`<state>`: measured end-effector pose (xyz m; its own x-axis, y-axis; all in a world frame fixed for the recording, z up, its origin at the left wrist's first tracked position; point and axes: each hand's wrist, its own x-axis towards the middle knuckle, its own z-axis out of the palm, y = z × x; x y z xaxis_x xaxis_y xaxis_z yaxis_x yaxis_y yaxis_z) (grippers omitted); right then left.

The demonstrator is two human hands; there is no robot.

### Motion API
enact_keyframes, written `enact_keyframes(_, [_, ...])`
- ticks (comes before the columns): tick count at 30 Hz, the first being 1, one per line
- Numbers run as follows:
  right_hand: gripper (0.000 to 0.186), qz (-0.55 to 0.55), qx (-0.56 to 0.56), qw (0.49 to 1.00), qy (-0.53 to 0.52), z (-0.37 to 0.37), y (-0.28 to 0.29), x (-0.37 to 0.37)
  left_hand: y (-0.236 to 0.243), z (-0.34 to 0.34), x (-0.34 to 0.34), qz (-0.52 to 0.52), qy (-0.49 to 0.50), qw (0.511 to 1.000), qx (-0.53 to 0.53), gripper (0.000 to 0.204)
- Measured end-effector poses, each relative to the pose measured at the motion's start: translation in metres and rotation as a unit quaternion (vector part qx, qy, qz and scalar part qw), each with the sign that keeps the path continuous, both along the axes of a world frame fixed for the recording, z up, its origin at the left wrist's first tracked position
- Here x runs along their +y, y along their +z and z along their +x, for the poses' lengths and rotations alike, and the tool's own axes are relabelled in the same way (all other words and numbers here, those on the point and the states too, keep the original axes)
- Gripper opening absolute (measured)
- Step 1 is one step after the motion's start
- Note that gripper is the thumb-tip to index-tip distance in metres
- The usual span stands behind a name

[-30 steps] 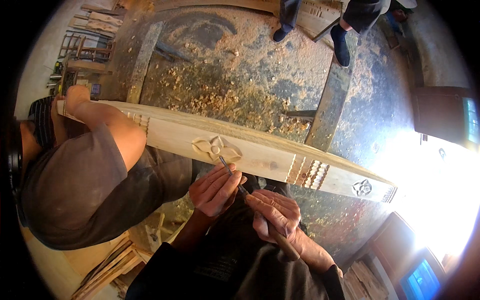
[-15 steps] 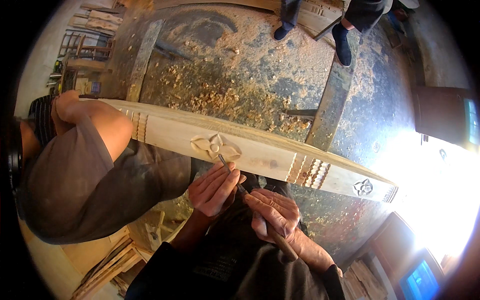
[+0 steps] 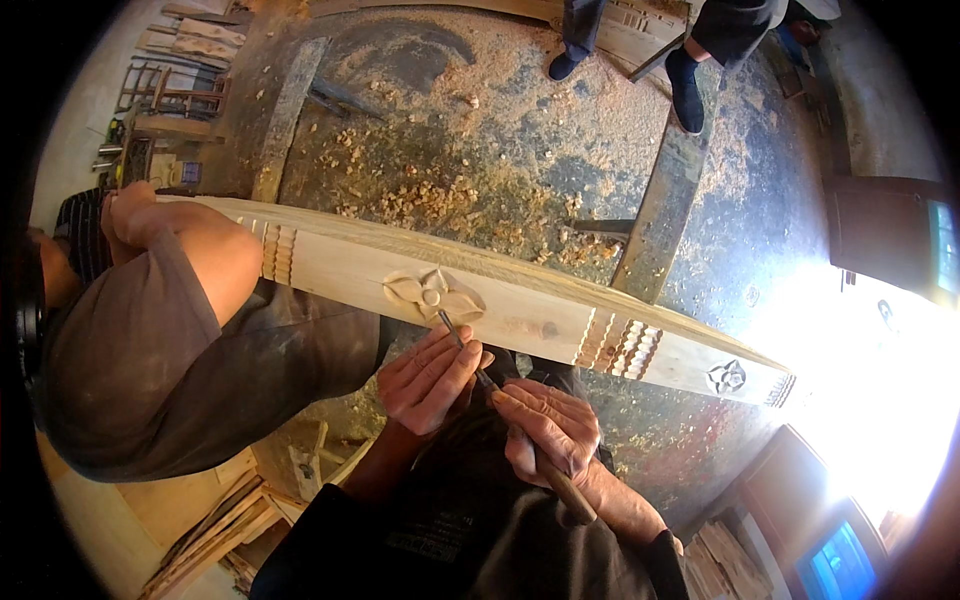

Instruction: The person carves a decorative floral pattern into a long wood beam using a chisel and a wooden mallet while another person holds the beam steady.

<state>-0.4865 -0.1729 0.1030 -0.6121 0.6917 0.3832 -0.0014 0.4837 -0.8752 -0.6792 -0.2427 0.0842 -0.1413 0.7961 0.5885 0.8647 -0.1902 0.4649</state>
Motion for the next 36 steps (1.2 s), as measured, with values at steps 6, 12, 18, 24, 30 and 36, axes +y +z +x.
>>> enact_keyframes(6, [0.022, 0.007, 0.009, 1.0, -0.012, -0.003, -0.003, -0.001, 0.0, -0.002, 0.001, 0.002, -0.01, 1.0, -0.001, 0.023])
enact_keyframes(12, [0.021, 0.004, 0.013, 1.0, -0.008, -0.001, -0.007, -0.001, 0.001, -0.003, 0.001, -0.005, -0.017, 1.0, -0.003, 0.021])
enact_keyframes(18, [0.021, -0.008, 0.014, 1.0, -0.006, 0.001, -0.01, -0.004, 0.003, -0.006, -0.002, -0.027, -0.023, 0.999, 0.002, 0.023])
enact_keyframes(24, [0.022, -0.019, 0.022, 1.0, -0.01, 0.0, -0.013, -0.005, 0.007, -0.004, -0.001, -0.044, -0.02, 0.999, -0.005, 0.027])
enact_keyframes(30, [0.021, -0.02, 0.028, 0.999, -0.01, 0.0, -0.015, -0.006, 0.005, -0.003, -0.003, -0.049, -0.013, 0.999, -0.001, 0.028])
enact_keyframes(36, [0.022, -0.018, 0.035, 0.999, 0.0, 0.003, -0.022, -0.007, 0.005, -0.003, -0.005, -0.053, -0.015, 0.998, 0.002, 0.029])
